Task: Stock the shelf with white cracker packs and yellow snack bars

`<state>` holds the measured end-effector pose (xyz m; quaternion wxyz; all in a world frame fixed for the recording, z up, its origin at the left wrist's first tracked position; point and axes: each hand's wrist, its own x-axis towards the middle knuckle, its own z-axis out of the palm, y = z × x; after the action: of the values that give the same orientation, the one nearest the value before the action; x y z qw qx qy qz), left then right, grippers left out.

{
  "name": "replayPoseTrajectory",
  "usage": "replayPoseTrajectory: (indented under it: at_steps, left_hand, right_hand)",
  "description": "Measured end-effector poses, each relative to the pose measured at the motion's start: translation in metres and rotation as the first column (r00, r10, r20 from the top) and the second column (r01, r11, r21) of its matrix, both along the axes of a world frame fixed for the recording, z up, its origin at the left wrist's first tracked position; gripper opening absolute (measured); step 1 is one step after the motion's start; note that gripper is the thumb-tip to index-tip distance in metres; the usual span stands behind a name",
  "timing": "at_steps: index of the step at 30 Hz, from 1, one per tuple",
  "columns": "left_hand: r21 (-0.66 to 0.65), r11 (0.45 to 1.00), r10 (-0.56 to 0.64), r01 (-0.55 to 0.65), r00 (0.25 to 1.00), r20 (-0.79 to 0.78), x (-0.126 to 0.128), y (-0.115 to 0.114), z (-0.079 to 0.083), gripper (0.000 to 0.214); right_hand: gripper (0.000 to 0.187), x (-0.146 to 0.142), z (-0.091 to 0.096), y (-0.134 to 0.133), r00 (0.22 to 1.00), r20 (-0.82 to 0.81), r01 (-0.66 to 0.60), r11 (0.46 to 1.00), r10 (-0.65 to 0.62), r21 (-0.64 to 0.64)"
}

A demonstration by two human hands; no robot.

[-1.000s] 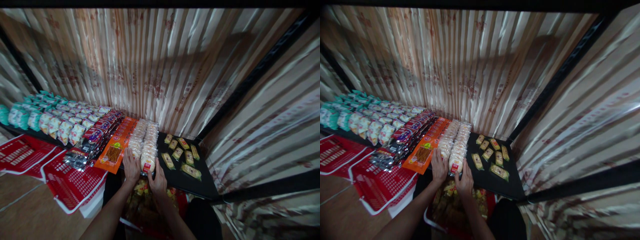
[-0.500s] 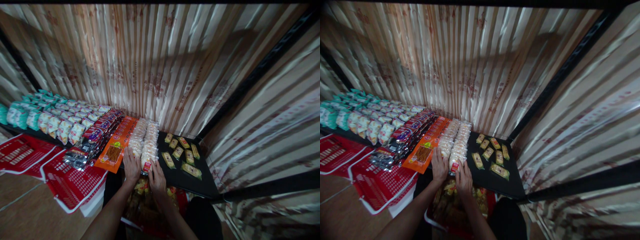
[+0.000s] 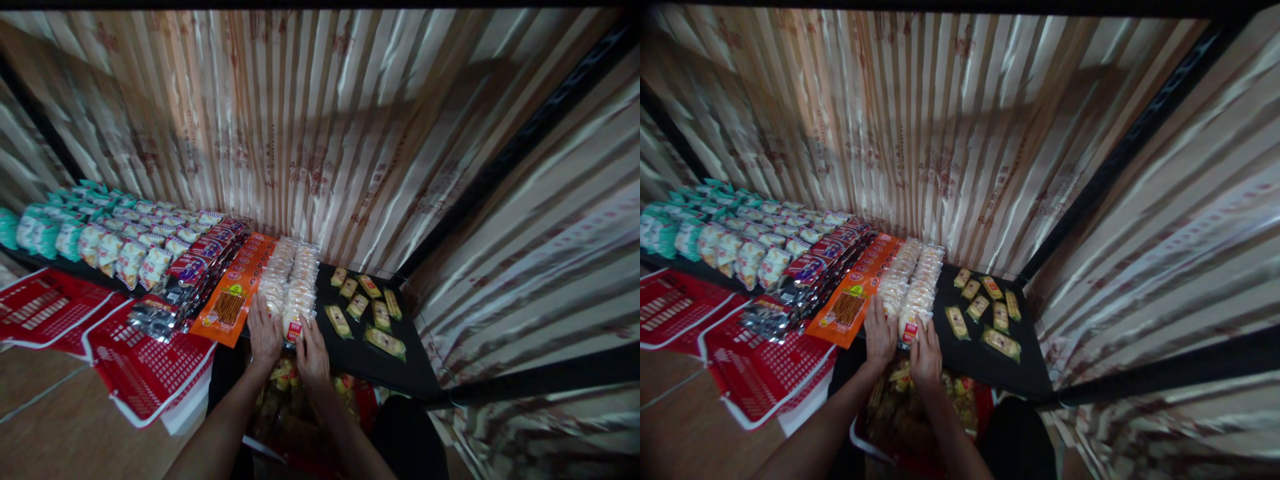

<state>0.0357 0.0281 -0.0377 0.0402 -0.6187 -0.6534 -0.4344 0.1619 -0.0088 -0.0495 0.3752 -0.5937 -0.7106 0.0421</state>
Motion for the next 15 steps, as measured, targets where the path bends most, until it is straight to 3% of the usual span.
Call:
replayPoseTrajectory:
  at_steps: [15]
  left_hand:
    - [-0.012, 1.0, -0.026, 0.027, 0.999, 0.025, -0.001, 0.0017, -0.0051, 0.057]
  right_hand:
    - [0.045, -0.0023, -0.0003, 0.0031, 1.0, 0.009, 0.015, 0.999, -0.015, -0.041]
